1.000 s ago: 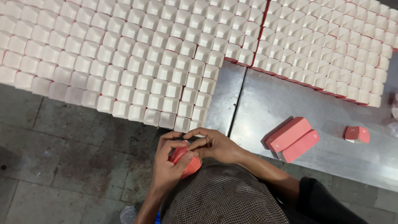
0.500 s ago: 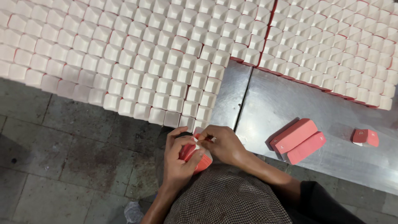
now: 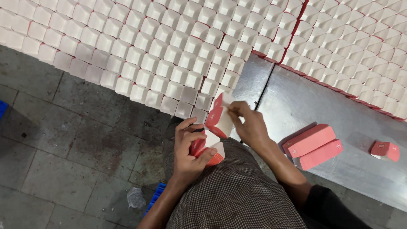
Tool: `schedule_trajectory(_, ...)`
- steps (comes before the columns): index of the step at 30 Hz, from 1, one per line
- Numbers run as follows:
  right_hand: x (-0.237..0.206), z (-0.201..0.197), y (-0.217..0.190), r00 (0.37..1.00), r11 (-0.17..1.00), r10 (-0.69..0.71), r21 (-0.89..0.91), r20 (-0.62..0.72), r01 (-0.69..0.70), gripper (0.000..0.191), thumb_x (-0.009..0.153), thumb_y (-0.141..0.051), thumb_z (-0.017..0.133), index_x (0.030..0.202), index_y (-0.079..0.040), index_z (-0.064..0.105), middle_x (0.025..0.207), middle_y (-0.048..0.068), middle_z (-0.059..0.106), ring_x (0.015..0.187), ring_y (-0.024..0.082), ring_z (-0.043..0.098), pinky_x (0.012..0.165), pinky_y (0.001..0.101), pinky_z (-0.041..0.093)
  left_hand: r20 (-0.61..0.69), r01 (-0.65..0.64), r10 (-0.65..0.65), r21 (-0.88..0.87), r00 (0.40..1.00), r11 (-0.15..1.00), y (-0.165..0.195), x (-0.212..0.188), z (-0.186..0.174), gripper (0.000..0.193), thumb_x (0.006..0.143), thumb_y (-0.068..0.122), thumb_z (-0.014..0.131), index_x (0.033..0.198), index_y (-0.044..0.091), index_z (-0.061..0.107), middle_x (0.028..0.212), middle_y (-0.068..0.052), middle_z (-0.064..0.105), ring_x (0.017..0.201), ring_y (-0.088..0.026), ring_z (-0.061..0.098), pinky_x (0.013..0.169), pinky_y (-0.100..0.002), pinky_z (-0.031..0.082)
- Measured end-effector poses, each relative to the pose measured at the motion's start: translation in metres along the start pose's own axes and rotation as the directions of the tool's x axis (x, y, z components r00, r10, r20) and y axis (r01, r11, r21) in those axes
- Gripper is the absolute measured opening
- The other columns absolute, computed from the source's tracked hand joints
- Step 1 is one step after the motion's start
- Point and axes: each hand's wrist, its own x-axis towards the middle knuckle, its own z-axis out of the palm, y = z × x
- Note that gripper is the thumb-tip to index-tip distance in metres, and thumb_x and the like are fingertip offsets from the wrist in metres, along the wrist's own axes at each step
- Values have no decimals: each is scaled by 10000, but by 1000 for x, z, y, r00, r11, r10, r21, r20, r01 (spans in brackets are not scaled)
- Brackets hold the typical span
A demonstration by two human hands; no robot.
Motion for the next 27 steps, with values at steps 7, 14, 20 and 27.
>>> schedule_trajectory(7, -12, -19, -27, 927, 973, -230, 70, 298, 219, 248, 1007, -138, 628, 1229, -41, 682, 1353, 175, 626, 1075, 339, 709, 863, 387, 578, -14, -17, 18, 60, 1000, 998, -1, 6, 4, 381, 768, 124, 895, 1049, 73, 642, 1486, -155, 438, 1229, -277, 606, 1006, -431, 556)
schedule_trajectory(14, -6, -46, -42, 911, 1000, -3, 19, 412, -6, 185, 817, -218, 753, 948, -88, 733, 1454, 137, 512, 1138, 334, 675, 720, 402, 612, 2, -41, 41, 118, 999, 992, 6, 18, 18, 422, 720, 170, 933, 1036, 78, 669, 1480, -148, 445, 1235, -292, 625, 1003, -442, 568)
schedule_trajectory(20, 5, -51, -17, 950, 965, -243, -46, 195, 257, 238, 665, -134, 813, 835, -16, 695, 1347, 176, 610, 1117, 397, 645, 887, 459, 550, 48, -94, 88, 131, 995, 987, 9, 37, 47, 524, 672, 293, 969, 1049, 96, 664, 1479, -147, 434, 1233, -286, 637, 1009, -447, 570)
schedule_trajectory(27, 36, -72, 18, 959, 968, -197, -116, 206, 224, 228, 637, -122, 801, 782, -7, 667, 1323, 166, 627, 1087, 384, 652, 880, 465, 546, 126, -76, 73, 23, 989, 997, -6, 67, 78, 553, 647, 297, 974, 1067, 95, 676, 1505, -164, 405, 1272, -300, 629, 1027, -454, 574)
